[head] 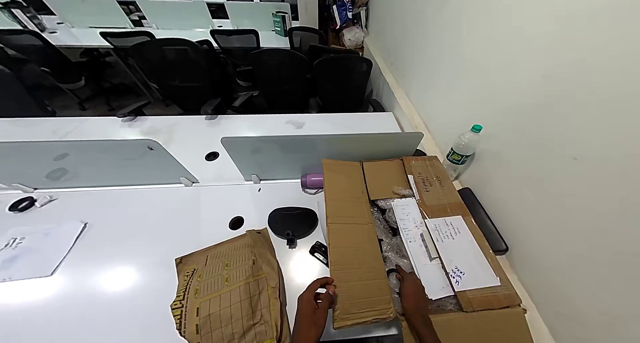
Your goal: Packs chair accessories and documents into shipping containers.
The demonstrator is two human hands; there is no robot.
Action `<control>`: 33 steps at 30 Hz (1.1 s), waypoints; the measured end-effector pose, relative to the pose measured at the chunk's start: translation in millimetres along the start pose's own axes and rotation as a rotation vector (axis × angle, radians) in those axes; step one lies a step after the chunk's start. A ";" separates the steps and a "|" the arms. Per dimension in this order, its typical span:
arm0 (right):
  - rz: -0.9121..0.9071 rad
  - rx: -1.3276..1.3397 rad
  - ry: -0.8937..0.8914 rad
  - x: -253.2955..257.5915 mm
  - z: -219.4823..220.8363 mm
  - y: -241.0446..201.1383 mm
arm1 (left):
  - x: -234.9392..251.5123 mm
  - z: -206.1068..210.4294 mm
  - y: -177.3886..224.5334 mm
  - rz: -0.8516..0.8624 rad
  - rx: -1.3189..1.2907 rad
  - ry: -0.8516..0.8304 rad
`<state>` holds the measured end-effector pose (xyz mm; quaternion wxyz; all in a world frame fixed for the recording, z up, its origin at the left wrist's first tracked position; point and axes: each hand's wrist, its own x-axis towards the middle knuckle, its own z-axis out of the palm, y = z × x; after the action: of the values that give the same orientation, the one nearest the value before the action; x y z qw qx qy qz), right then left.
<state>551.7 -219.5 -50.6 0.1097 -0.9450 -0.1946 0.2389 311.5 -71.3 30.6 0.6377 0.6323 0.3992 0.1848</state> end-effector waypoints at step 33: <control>-0.254 -0.433 -0.316 16.6 0.4 -4.2 | 7.3 -2.5 -3.0 -0.013 0.049 0.029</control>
<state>563.7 -208.8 -56.5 -0.0968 -0.8656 -0.3724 0.3204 313.4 -64.7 26.0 0.6175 0.6424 0.4169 0.1798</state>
